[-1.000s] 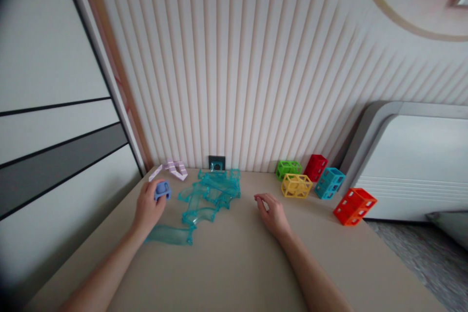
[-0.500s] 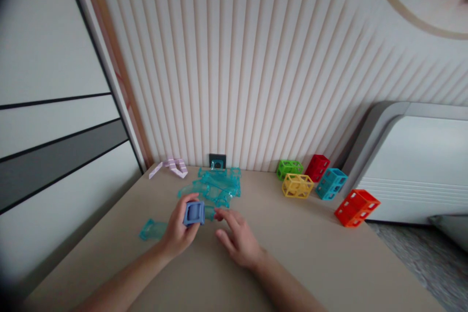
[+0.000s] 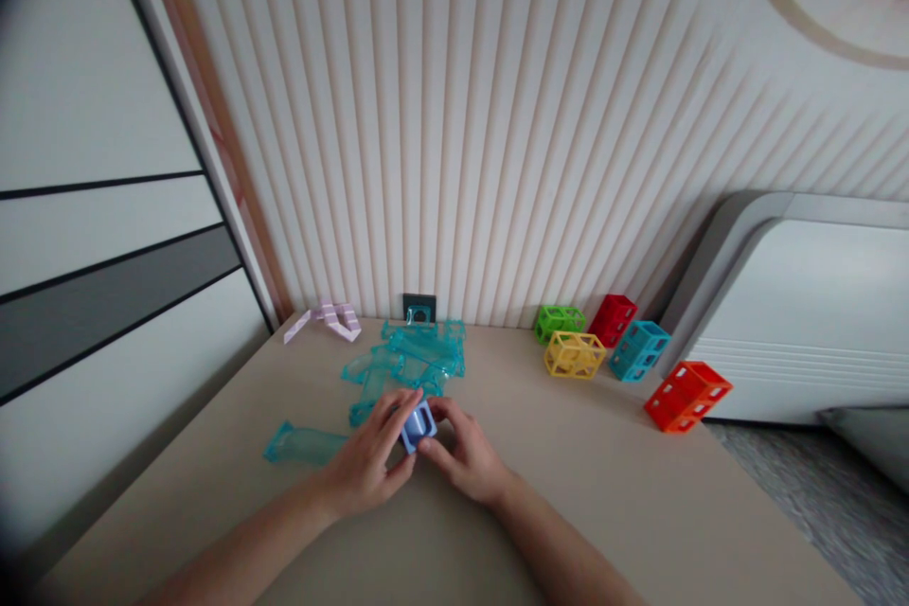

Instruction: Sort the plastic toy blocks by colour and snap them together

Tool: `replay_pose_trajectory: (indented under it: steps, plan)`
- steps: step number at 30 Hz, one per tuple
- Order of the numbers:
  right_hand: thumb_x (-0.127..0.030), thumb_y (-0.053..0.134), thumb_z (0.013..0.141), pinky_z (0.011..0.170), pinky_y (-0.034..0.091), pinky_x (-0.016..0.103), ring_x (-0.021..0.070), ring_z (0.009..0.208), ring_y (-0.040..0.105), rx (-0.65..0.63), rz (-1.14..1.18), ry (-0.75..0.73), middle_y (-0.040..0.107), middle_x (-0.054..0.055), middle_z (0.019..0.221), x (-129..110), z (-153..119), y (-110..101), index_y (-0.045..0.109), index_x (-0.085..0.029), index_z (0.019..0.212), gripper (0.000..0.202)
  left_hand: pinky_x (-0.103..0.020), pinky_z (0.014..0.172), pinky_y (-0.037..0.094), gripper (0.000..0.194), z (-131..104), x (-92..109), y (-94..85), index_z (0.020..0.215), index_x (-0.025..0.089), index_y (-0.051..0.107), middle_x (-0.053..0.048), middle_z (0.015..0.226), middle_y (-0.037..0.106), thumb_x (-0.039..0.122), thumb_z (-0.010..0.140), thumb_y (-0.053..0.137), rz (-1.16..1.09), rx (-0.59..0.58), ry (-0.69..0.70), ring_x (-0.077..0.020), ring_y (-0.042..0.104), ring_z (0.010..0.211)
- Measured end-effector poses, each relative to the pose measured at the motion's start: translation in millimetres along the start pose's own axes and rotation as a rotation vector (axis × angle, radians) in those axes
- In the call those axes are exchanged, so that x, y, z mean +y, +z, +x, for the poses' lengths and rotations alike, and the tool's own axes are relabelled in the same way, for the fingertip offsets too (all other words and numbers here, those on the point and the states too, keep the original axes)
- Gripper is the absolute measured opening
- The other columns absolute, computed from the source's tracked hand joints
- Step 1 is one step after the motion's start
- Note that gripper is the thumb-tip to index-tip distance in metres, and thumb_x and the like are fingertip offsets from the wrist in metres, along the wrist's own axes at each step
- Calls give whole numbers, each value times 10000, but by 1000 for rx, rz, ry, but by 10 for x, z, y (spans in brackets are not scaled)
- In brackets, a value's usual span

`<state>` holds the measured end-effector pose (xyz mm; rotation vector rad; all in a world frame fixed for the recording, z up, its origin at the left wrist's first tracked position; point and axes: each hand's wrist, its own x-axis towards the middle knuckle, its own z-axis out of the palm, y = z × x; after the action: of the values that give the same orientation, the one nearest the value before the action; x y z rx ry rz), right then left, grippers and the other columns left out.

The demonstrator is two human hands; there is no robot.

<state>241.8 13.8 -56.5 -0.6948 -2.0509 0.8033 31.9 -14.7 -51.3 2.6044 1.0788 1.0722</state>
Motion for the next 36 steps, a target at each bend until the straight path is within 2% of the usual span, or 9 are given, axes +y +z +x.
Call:
replay_pose_trajectory:
  steps: [4,8,16,21,25,27,30,33,36]
  plan:
    - [-402,596,960,984,515,375,232,1122,636,-17,-54,8,641,114,1274,46,-12,-56,457,-228,1386,481,-497,1101,475,813,21,-35,-14,1591,246,76,-182,1442,429,162,935,549,70,-60,47,-319,435,1396]
    - [-408,620,944,1031,502,413,268,1229,605,-58,-150,9,604,145,1371,19,-35,-98,407,-222,1455,584,-486,1079,498,815,15,-91,43,1586,297,66,-162,1426,454,128,951,548,124,-20,111,-298,455,1393]
    - [-468,701,878,1008,513,460,303,1171,630,-41,-352,-90,646,178,1295,-118,-20,-83,412,-200,1467,708,-477,1022,540,886,-20,-139,117,1587,245,22,-206,1424,487,52,913,563,237,14,214,-305,492,1370]
    - [-266,651,865,960,544,421,271,1125,666,17,-455,-5,676,131,1261,-71,-41,-197,421,-230,1436,616,-515,1062,497,889,-1,-83,71,1592,207,57,-231,1546,376,95,898,601,321,-22,209,-345,381,1447]
    - [-304,593,878,881,570,394,257,1007,713,285,-569,219,703,120,1190,121,-268,-714,442,-223,1404,553,-521,1117,441,787,3,-68,0,1590,222,141,-175,1574,378,135,924,550,360,-80,139,-330,383,1448]
    - [-375,585,855,939,535,456,300,1087,679,483,-656,248,658,171,1257,259,-518,-1093,479,-179,1361,552,-518,1127,432,753,-4,-77,-20,1588,236,163,-150,1583,374,153,935,528,364,-93,97,-319,388,1445]
    - [-492,573,802,872,544,470,321,976,698,671,-764,424,677,189,1162,424,-1041,-1668,500,-138,1329,639,-518,1134,425,739,-17,-103,-27,1589,228,173,-144,1583,373,168,939,519,362,-90,75,-314,384,1446]
    - [-573,575,707,822,537,482,370,957,685,729,-876,664,700,195,1076,473,-1599,-2111,546,-137,1288,727,-500,1132,435,723,-29,-122,-19,1586,245,189,-127,1580,380,153,941,502,356,-96,73,-299,393,1440]
    - [-599,551,668,740,540,484,371,828,692,759,-868,899,714,180,978,454,-2011,-2375,548,-136,1315,796,-473,1132,444,706,-32,-123,-1,1580,257,217,-111,1571,395,146,941,497,342,-106,72,-283,414,1427]
